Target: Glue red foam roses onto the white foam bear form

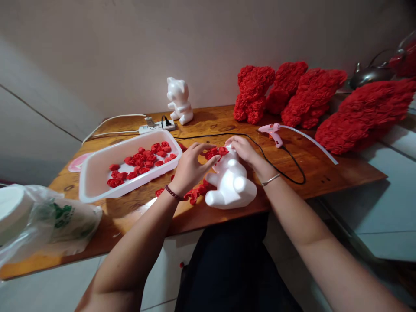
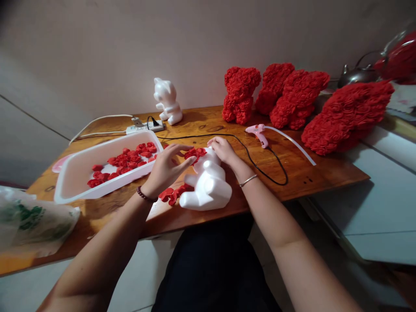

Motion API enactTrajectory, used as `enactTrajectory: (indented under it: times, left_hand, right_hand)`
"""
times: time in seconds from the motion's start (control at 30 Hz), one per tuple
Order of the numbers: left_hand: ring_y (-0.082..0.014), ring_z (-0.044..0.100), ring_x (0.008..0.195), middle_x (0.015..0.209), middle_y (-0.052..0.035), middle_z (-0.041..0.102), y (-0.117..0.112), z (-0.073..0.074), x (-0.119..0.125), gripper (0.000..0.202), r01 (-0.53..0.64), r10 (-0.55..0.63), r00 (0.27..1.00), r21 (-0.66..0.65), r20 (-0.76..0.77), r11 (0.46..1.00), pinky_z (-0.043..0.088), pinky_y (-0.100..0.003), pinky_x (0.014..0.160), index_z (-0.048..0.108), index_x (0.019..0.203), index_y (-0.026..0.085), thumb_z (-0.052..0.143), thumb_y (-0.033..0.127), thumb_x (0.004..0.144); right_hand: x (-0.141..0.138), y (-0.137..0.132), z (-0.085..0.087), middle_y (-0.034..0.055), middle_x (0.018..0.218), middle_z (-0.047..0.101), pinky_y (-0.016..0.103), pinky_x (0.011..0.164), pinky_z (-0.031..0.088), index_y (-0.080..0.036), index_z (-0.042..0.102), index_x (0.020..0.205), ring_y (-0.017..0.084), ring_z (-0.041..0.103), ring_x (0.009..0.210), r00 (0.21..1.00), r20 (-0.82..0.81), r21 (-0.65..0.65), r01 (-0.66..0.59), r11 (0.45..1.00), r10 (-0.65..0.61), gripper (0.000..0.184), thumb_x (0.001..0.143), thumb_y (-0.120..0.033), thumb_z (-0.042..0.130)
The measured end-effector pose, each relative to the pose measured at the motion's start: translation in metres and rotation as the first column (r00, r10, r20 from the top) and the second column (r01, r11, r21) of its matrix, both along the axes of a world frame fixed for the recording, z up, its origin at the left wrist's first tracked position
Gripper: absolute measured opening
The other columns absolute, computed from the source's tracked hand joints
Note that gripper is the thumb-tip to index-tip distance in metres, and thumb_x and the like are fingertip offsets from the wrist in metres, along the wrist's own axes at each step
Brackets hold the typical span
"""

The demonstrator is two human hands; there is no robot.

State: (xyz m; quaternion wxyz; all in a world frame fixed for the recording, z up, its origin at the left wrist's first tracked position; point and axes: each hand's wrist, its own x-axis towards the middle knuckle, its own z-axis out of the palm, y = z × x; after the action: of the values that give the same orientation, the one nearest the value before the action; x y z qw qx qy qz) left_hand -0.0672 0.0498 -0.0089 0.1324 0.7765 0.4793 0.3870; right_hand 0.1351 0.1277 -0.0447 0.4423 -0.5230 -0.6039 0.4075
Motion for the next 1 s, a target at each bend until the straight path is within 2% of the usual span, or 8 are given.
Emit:
enactTrajectory:
  times: [0.1,0.17,0.4,0.57,0.67,0.77,0.83,1.0]
  left_hand:
    - [-0.0159,0.068,0.09,0.105,-0.0061,0.073,-0.001,0.0,0.0,0.024,0.005,-0.004,1.0,0.008,-0.031,1.0,0.055,-0.027,0.075,0.076,0.111,0.023,0.073,0.034,0.09]
    - [-0.0157,0.068,0.088,0.104,-0.006,0.074,0.0,0.0,-0.002,0.026,0.034,-0.034,0.999,0.0,-0.021,0.999,0.056,-0.026,0.071,0.075,0.112,0.022,0.076,0.035,0.089]
    - [-0.0164,0.072,0.092,0.108,-0.0073,0.075,-0.008,0.01,-0.002,0.033,0.223,-0.218,0.975,-0.126,0.052,0.967,0.059,-0.024,0.07,0.076,0.115,0.022,0.076,0.04,0.088]
    - [-0.0206,0.07,0.108,0.121,-0.0092,0.071,-0.013,0.017,0.0,0.031,0.382,-0.378,0.924,-0.158,0.056,0.911,0.061,-0.027,0.08,0.077,0.117,0.027,0.077,0.036,0.087]
    - [-0.0208,0.069,0.11,0.122,-0.009,0.069,-0.015,0.015,0.002,0.035,0.413,-0.412,0.91,-0.149,0.04,0.898,0.062,-0.03,0.084,0.075,0.123,0.03,0.076,0.034,0.088]
    - [-0.0189,0.07,0.107,0.119,-0.0082,0.07,-0.015,0.011,0.005,0.037,0.438,-0.436,0.899,-0.119,0.04,0.891,0.06,-0.032,0.09,0.072,0.126,0.029,0.075,0.031,0.09]
    - [-0.0187,0.07,0.108,0.119,-0.008,0.07,-0.016,0.009,0.007,0.037,0.449,-0.447,0.893,-0.098,0.042,0.888,0.06,-0.033,0.094,0.072,0.127,0.028,0.075,0.03,0.09]
    - [-0.0197,0.072,0.103,0.116,-0.0086,0.074,-0.019,0.008,0.012,0.038,0.399,-0.394,0.917,-0.102,0.067,0.911,0.062,-0.031,0.085,0.07,0.123,0.023,0.078,0.034,0.087]
  right_hand:
    - [0.002,-0.009,0.0,0.0054,0.098,0.073,0.034,0.09,0.048,-0.021,0.064,0.085,0.021,0.064,0.095,0.984,0.178,0.132,-0.022,0.991,-0.001,0.02,0.081,-0.026,0.045]
    - [0.007,-0.016,0.002,0.0065,0.101,0.074,0.037,0.094,0.047,-0.022,0.066,0.089,0.023,0.065,0.1,0.955,0.295,0.159,-0.046,0.986,-0.003,0.022,0.086,-0.03,0.045]
    - [0.038,-0.05,0.035,0.0081,0.106,0.076,0.041,0.094,0.047,-0.023,0.069,0.097,0.027,0.068,0.105,0.81,0.579,0.048,-0.152,0.987,0.096,0.021,0.091,-0.028,0.05]
    - [0.056,-0.082,0.039,0.0033,0.102,0.077,0.036,0.085,0.05,-0.025,0.068,0.102,0.024,0.071,0.096,0.779,0.613,0.017,-0.179,0.984,0.131,0.02,0.095,-0.025,0.049]
    - [0.064,-0.097,0.033,0.0032,0.107,0.077,0.036,0.086,0.051,-0.025,0.068,0.108,0.024,0.072,0.1,0.796,0.603,0.092,-0.133,0.987,0.051,0.02,0.095,-0.025,0.053]
    - [0.067,-0.108,0.036,0.0052,0.115,0.075,0.038,0.094,0.052,-0.024,0.068,0.111,0.024,0.07,0.109,0.86,0.507,0.28,-0.104,0.954,-0.055,0.02,0.094,-0.026,0.058]
    - [0.067,-0.114,0.044,0.005,0.111,0.075,0.039,0.095,0.052,-0.025,0.07,0.105,0.023,0.069,0.107,0.889,0.457,0.362,-0.149,0.92,-0.036,0.015,0.093,-0.029,0.063]
    - [0.062,-0.124,0.059,0.0022,0.1,0.077,0.044,0.093,0.049,-0.028,0.073,0.101,0.023,0.069,0.095,0.829,0.559,0.362,-0.273,0.891,0.026,0.02,0.083,-0.033,0.077]
